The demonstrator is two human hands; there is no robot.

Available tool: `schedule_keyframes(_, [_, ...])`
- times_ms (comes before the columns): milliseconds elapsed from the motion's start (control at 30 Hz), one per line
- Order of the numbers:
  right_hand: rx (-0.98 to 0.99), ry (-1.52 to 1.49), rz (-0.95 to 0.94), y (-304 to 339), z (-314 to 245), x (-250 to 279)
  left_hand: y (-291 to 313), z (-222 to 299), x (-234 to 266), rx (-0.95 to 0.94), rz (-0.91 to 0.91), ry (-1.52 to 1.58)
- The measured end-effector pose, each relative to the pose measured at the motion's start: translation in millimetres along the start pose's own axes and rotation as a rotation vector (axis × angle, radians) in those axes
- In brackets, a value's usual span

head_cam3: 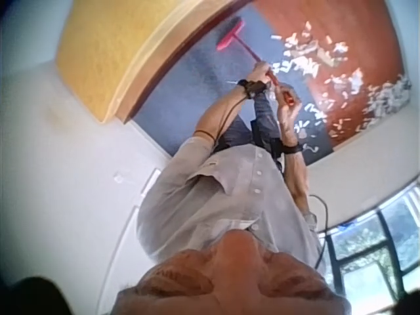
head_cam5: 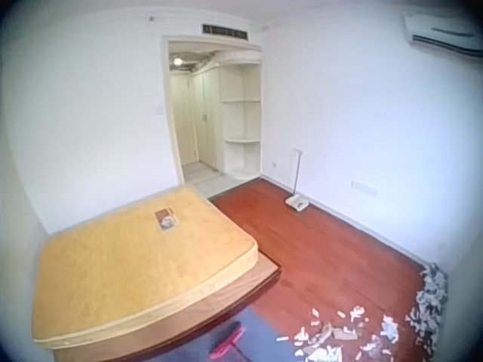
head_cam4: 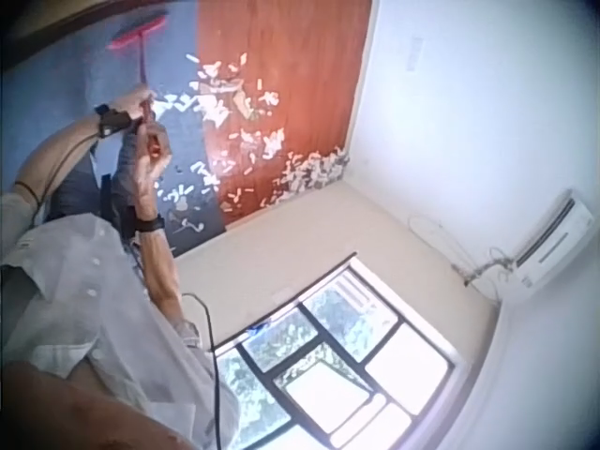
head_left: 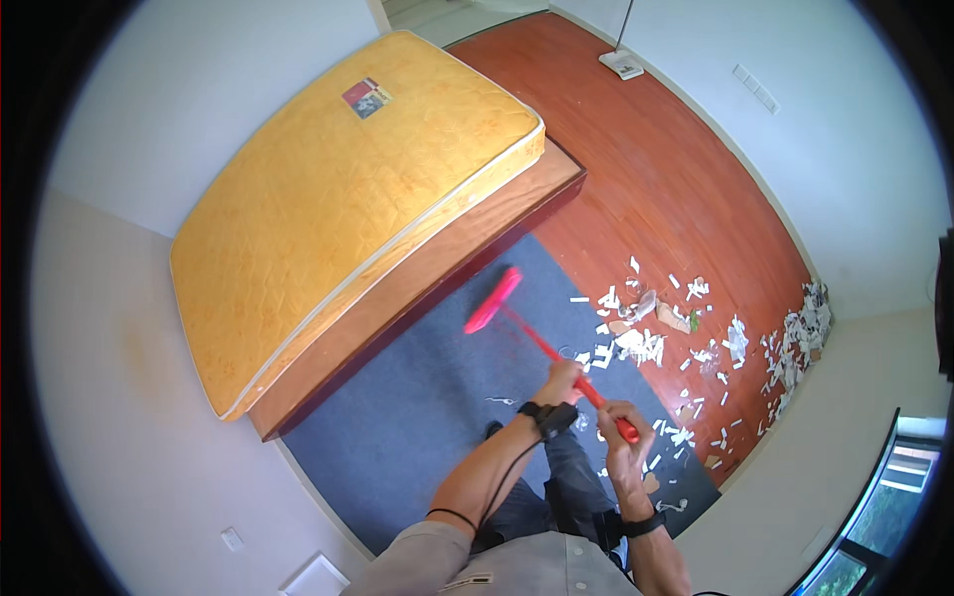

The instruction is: The recorder uses a broom to sweep paper scraps on the floor into a pile.

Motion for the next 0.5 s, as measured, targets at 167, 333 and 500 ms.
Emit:
schedule_keyframes(167, [0.233, 0.1, 0.097, -34, -18, 42, 33, -15, -89, 0.063, -0.11, -0.21])
schedule_keyframes(333, [0.325, 0.08, 0.002, -48, -48, 86, 79, -28, -109, 0.078, 0.027, -0.042])
schedule_keyframes(500, [-0.013, -0.078, -0.016, -89, -17, 87, 42, -22, -101, 0.011, 0.213, 0.001])
Point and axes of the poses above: each hand's wrist, its own y-axis away from the middle knuckle, its own x-axis out of the back of the hand, z = x × y, the point moved 2 cm from there along -y, towards the middle knuckle, and after that the axes turned 15 degrees about z, right-handed, at the moved point
